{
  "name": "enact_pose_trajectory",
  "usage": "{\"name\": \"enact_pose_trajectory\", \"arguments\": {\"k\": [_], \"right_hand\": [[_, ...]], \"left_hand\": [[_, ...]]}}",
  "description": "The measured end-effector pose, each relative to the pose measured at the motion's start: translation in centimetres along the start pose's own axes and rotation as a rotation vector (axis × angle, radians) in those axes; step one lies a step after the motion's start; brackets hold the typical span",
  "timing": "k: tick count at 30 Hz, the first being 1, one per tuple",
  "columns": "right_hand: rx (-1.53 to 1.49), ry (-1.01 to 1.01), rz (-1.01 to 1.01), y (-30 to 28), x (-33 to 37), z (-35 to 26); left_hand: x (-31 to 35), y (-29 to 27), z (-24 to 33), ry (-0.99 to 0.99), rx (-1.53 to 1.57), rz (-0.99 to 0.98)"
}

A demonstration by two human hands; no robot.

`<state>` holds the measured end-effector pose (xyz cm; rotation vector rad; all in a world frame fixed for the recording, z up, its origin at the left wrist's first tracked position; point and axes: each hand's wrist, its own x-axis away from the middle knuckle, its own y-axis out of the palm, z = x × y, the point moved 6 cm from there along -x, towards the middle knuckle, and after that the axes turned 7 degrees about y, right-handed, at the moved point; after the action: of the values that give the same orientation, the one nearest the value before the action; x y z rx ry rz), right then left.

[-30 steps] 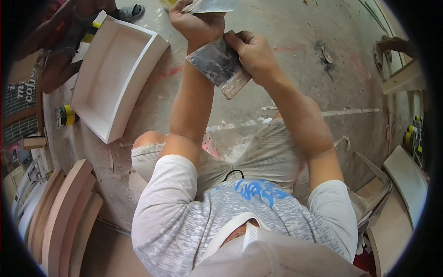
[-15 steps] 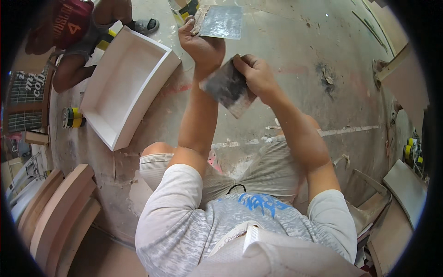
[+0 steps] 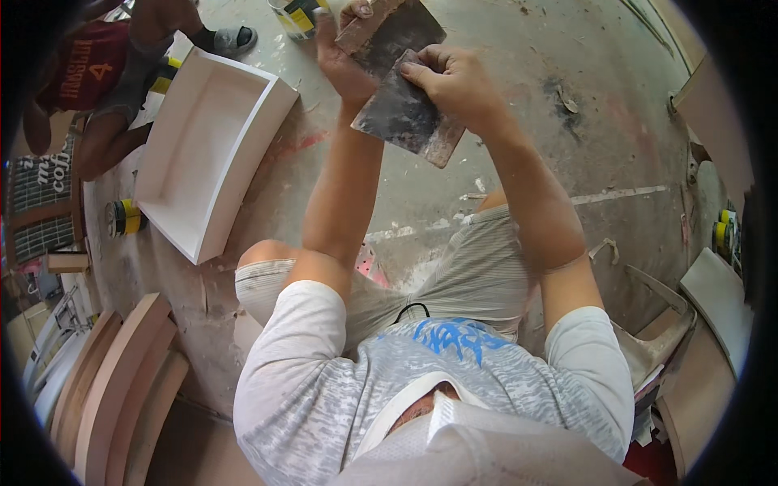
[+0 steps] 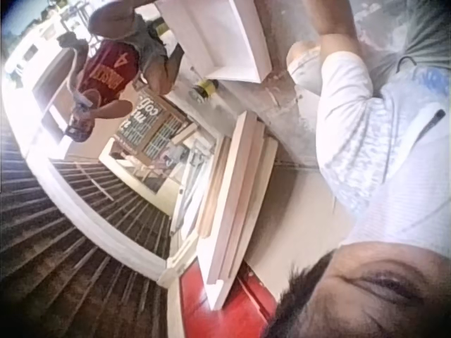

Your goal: The person holds two metal scrapers and a piece of sandpaper, using the sandpaper to clean or sharpen the edges of the scrapers by hand.

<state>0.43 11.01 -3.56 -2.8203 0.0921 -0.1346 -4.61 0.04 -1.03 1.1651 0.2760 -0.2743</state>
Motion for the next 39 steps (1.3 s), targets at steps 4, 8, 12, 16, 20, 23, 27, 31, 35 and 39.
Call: {"name": "enact_pose_trajectory", "arguments": {"k": [4, 8, 12, 16, 20, 23, 27, 31, 35, 39], "right_hand": [[0.101, -0.046, 0.040, -0.1, 0.5, -0.8], [0.161, 0.034, -0.082, 0.0, 1.0, -0.2], [0.145, 0.059, -0.060, -0.3, 2.1, -1.0], [-0.005, 0.049, -0.048, 0.0, 2.0, 0.2], [-0.079, 0.021, -0.021, 0.9, 2.6, -0.6], [-0.150, -0.017, -0.022, 1.5, 2.7, 0.1], [-0.200, 0.038, -0.011, 2.1, 3.2, -0.1], [-0.309, 0.061, -0.025, 2.8, 3.1, 0.2], [-0.378, 0.085, -0.078, 3.9, 3.0, -0.6], [-0.507, 0.072, -0.067, 4.4, 2.2, -0.6]], "left_hand": [[0.4, 0.6, 0.0, -0.031, -0.004, 0.008], [0.6, 0.4, -0.5, -0.063, 0.007, 0.020], [0.8, 0.8, -0.3, -0.074, 0.004, 0.016], [1.0, 1.5, -0.5, -0.067, 0.041, 0.019], [0.4, -0.7, 0.6, -0.047, -0.101, 0.009], [1.3, 1.2, 1.0, -0.036, -0.132, 0.009], [1.1, 0.8, 1.8, 0.029, -0.176, -0.028], [0.8, -0.1, 2.0, 0.036, -0.291, -0.082], [1.0, 0.0, 2.6, -0.007, -0.201, -0.030], [1.5, -1.2, 1.4, -0.078, -0.093, 0.003]]}}
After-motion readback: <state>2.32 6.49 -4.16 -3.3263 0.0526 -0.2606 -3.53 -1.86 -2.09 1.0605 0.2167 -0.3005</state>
